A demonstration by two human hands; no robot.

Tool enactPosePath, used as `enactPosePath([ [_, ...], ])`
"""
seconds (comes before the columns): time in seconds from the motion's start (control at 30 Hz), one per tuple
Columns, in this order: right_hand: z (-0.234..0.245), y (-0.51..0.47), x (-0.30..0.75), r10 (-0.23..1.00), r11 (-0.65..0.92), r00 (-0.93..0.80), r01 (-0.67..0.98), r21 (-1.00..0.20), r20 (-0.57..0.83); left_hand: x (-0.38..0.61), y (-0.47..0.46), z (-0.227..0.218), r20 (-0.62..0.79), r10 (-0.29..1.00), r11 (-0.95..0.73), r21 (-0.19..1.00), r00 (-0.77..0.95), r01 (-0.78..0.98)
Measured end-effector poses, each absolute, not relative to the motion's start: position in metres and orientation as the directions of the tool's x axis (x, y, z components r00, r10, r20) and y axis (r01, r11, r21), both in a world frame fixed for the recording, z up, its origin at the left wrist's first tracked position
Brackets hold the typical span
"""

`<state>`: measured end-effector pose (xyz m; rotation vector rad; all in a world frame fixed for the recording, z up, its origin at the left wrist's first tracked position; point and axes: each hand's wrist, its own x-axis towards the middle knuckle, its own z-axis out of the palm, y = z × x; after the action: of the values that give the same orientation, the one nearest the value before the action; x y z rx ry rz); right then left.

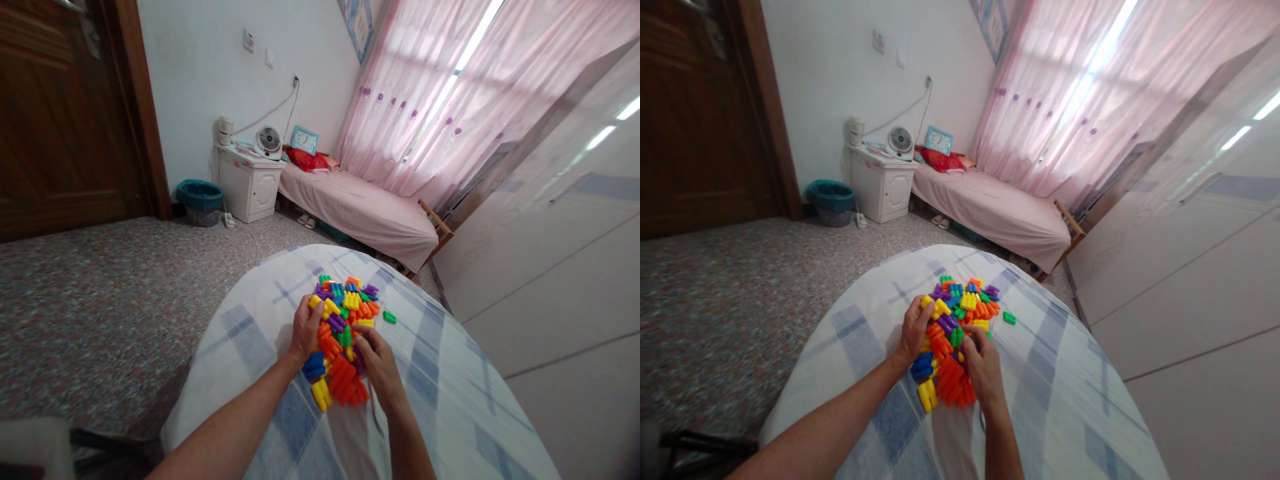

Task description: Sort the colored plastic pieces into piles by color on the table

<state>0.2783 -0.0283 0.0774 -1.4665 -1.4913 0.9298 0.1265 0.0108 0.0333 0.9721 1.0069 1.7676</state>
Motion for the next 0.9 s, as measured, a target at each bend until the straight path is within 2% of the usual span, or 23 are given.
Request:
enactPosePath([
  [0.1, 0.074, -0.024, 0.267, 0.998, 0.057, -0.037, 0.437, -0.897, 0.046, 0.131, 0.007, 0.033, 0.250, 0.940, -0.311, 0.910, -0.233, -0.276],
  [0.27, 0.071, -0.017, 0.257, 0.997, 0.071, -0.063, 0.492, -0.868, 0.045, 0.132, 0.008, 0.032, 0.270, 0.942, -0.317, 0.912, -0.200, -0.262],
  [0.37, 0.071, -0.016, 0.257, 0.997, 0.070, -0.066, 0.473, -0.878, 0.044, 0.133, 0.009, 0.031, 0.250, 0.948, -0.298, 0.917, -0.198, -0.264],
  [0.43, 0.072, -0.017, 0.257, 0.997, 0.023, -0.073, 0.427, -0.904, -0.009, 0.132, 0.010, 0.031, 0.238, 0.953, -0.283, 0.921, -0.189, -0.269],
  [0.53, 0.076, -0.024, 0.261, 0.995, -0.054, -0.062, 0.358, -0.932, -0.081, 0.124, 0.015, 0.030, 0.163, 0.942, -0.254, 0.918, -0.295, -0.304],
  [0.63, 0.081, -0.036, 0.275, 0.998, -0.069, 0.027, 0.279, -0.958, -0.064, 0.112, 0.023, 0.027, 0.064, 0.870, -0.255, 0.907, -0.488, -0.335],
  [0.7, 0.081, -0.044, 0.291, 0.992, -0.075, 0.117, 0.230, -0.970, -0.049, 0.108, 0.025, 0.025, 0.126, 0.859, -0.290, 0.918, -0.496, -0.270],
  [0.8, 0.075, -0.051, 0.320, 0.965, -0.097, 0.259, 0.235, -0.967, -0.034, 0.114, 0.022, 0.024, 0.304, 0.892, -0.344, 0.937, -0.335, -0.067],
  [0.9, 0.062, -0.052, 0.338, 0.919, -0.115, 0.394, 0.262, -0.958, -0.003, 0.122, 0.017, 0.025, 0.464, 0.862, -0.443, 0.885, -0.204, 0.141],
])
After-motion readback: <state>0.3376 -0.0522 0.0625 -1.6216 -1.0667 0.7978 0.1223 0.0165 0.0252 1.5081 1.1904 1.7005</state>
